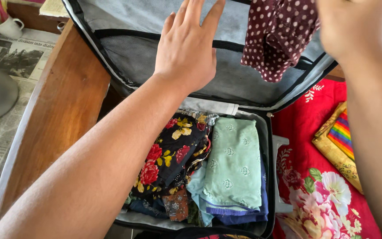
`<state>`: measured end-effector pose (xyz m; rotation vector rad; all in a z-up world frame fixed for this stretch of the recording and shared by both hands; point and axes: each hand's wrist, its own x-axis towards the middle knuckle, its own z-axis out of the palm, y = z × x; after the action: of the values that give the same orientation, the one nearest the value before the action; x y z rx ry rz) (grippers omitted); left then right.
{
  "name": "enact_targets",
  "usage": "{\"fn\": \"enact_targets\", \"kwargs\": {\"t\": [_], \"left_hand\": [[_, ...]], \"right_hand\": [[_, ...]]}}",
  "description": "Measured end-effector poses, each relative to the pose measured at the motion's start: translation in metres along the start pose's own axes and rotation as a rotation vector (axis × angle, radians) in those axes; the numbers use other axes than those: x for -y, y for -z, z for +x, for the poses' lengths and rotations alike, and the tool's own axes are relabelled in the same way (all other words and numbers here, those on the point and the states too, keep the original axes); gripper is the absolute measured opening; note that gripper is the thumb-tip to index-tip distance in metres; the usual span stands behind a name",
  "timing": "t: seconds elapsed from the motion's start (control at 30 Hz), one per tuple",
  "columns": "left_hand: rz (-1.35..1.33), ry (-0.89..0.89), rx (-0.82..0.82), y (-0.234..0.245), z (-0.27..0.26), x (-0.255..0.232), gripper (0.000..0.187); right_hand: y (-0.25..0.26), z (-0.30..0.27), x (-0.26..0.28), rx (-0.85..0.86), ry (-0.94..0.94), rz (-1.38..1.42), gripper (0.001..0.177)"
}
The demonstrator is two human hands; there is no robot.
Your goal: The person wipes the exterior of a suitcase with a cloth, then opens it and removes folded clothes one by one, placing them on a nearby bed. The suitcase is emptied of its contents by the end of the clip.
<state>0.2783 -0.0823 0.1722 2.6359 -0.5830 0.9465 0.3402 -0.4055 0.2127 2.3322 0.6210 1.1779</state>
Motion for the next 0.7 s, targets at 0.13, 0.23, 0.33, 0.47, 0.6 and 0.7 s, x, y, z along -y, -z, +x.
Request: {"fn": "enact_targets", "kwargs": {"t": [0.13, 0.23, 0.33, 0.47, 0.6, 0.7], "left_hand": [[-0.005, -0.032, -0.012, 0.004, -0.015, 0.003, 0.074], [-0.008, -0.029, 0.01, 0.006, -0.023, 0.004, 0.073], [-0.006, -0.033, 0.012, 0.009, -0.03, 0.004, 0.073], [-0.005, -0.021, 0.034, 0.015, -0.035, 0.0, 0.073], [0.008, -0.04, 0.018, 0.023, -0.038, -0.001, 0.07], [-0.039, -0.067, -0.007, 0.028, -0.045, -0.002, 0.061]], "right_hand": [[0.004, -0.049, 0.007, -0.239, -0.31, 0.749, 0.018], [0.016, -0.065, 0.02, -0.295, -0.248, 0.808, 0.036], [0.032, -0.073, 0.034, -0.282, -0.342, 0.858, 0.039], [0.047, -0.08, 0.049, -0.244, -0.395, 0.718, 0.031], [0.051, -0.078, 0.056, -0.185, -0.329, 0.599, 0.037], [0.045, -0.07, 0.054, -0.155, -0.252, 0.533, 0.043]]}}
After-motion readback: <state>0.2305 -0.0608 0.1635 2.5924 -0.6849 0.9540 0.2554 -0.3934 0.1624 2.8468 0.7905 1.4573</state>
